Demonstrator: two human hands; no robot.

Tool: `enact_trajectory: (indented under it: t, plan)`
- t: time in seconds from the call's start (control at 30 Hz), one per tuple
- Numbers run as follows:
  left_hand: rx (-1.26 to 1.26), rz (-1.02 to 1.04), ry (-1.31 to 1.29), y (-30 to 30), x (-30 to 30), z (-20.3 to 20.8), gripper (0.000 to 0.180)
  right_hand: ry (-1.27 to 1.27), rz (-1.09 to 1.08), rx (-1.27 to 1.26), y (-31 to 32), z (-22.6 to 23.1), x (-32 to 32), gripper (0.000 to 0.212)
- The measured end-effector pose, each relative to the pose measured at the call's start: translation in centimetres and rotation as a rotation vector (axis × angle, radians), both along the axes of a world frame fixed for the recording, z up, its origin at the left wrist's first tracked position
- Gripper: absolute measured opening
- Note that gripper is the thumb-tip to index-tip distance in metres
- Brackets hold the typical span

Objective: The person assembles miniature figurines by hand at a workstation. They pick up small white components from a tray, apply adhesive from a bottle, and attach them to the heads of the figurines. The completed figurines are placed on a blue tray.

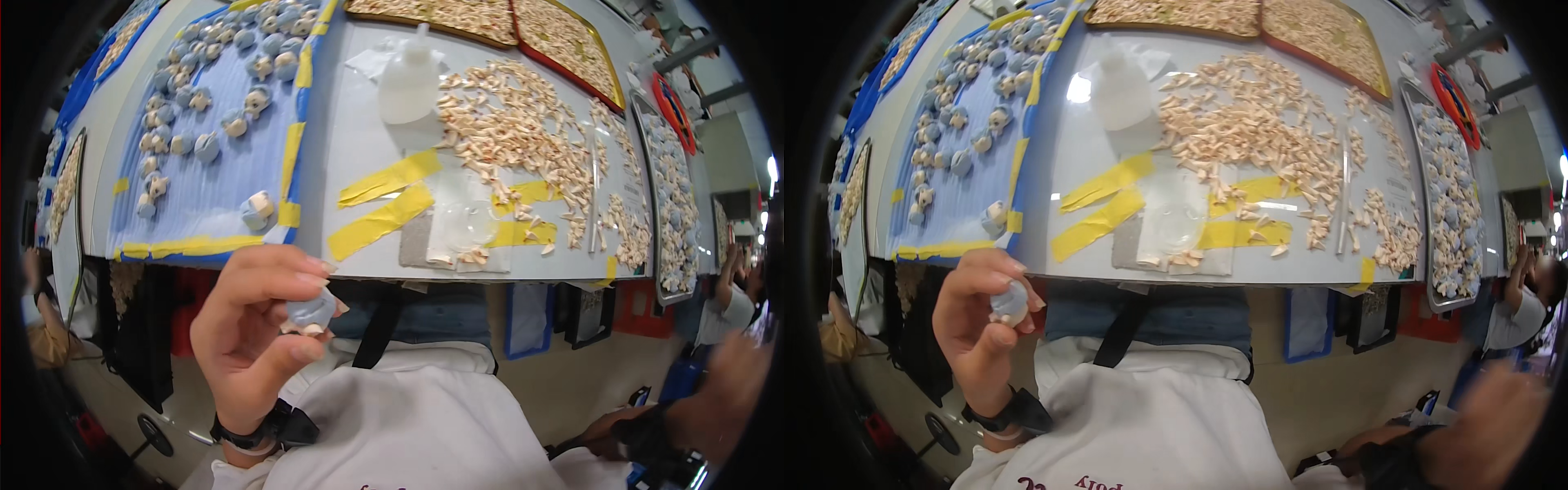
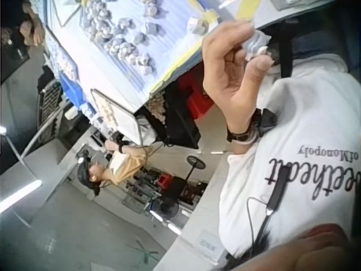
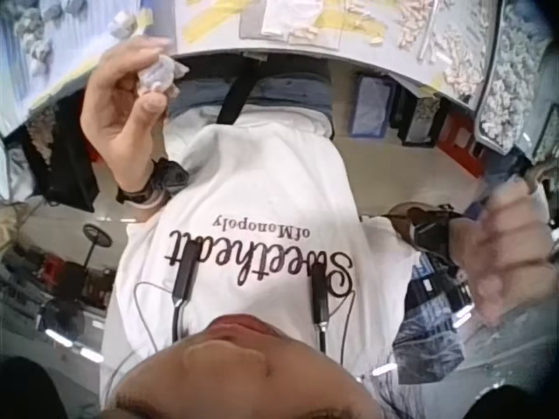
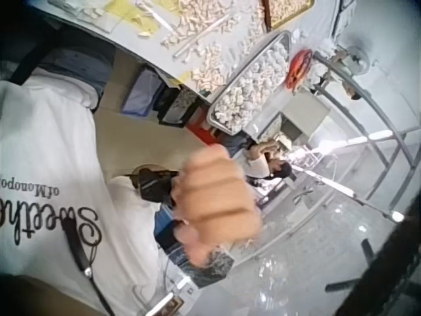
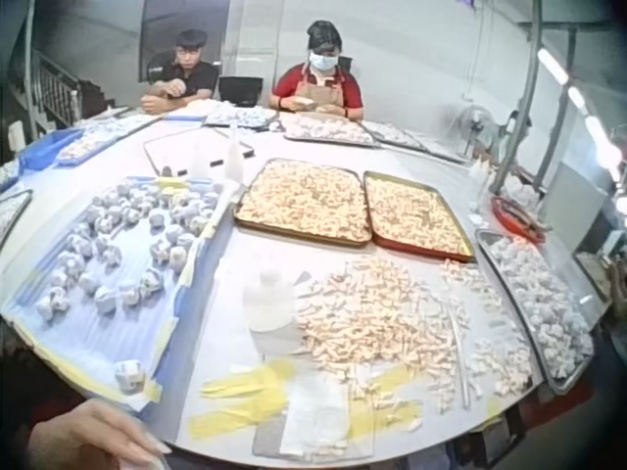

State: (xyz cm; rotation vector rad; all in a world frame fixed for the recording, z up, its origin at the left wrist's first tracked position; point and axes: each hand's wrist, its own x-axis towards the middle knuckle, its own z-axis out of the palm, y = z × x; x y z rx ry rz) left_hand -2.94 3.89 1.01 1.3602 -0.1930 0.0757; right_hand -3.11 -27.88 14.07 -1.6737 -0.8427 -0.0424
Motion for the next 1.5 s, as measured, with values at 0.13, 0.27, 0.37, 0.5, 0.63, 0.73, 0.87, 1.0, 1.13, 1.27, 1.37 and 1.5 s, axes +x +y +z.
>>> enact_trajectory:
  t: [0.13, 0.27, 0.37, 0.5, 0.63, 0.73, 0.87, 1.0, 1.13, 1.27, 1.37, 1.5]
  plan:
    - [-0.036, 0.05, -0.021, 0.8, -0.9, -0.5, 0.038, 0.626, 0.343, -0.59, 3.5, -10.8, 0.4, 0.011]
    - [-0.043, 0.005, -0.037, 0.3, -0.8, -0.6, 0.036, 0.411, -0.009, -0.755, 7.5, -22.7, 0.4, 0.015]
    - [-0.047, 0.0, -0.03, -0.1, -0.9, -0.7, 0.035, 0.01, -0.082, -0.838, 9.4, -26.3, 2.4, 0.025]
    - [-0.102, 0.0, 0.044, -0.5, -1.3, -0.7, 0.034, -0.351, -0.317, -0.753, 11.0, -30.7, 3.0, 0.023]
    - [-0.22, -0.013, 0.118, -0.9, -1.5, -0.7, 0.035, -0.293, -0.289, -0.71, 10.6, -30.3, 3.1, 0.024]
    - [-0.298, -0.045, 0.147, -1.5, -1.2, -0.9, 0.036, -0.176, -0.158, -0.818, 9.5, -28.7, 2.6, 0.025]
    - [-0.302, -0.104, 0.206, -2.1, -0.7, -1.2, 0.034, -0.041, -0.139, -0.814, 8.8, -26.2, 2.3, 0.028]
    - [-0.121, 0.004, 0.25, -3.3, -0.3, -0.6, 0.044, -0.169, -0.191, -0.866, 9.2, -29.4, 2.4, 0.028]
    - [-0.065, 0.086, 0.207, -2.2, -0.6, -0.6, 0.043, -0.144, -0.259, -0.845, 10.0, -30.1, 3.4, 0.026]
    - [-0.147, 0.06, 0.182, -1.2, -0.8, -1.1, 0.034, -0.287, -0.35, -0.655, 10.8, -31.0, 4.0, 0.026]
    - [-0.187, 0.039, 0.159, -0.9, -0.9, -1.5, 0.031, -0.388, -0.344, -0.706, 10.5, -29.2, 4.3, 0.025]
    - [-0.058, 0.128, 0.213, -1.7, -0.4, -1.3, 0.043, -0.462, -0.328, -0.802, 7.2, -30.5, 3.8, 0.026]
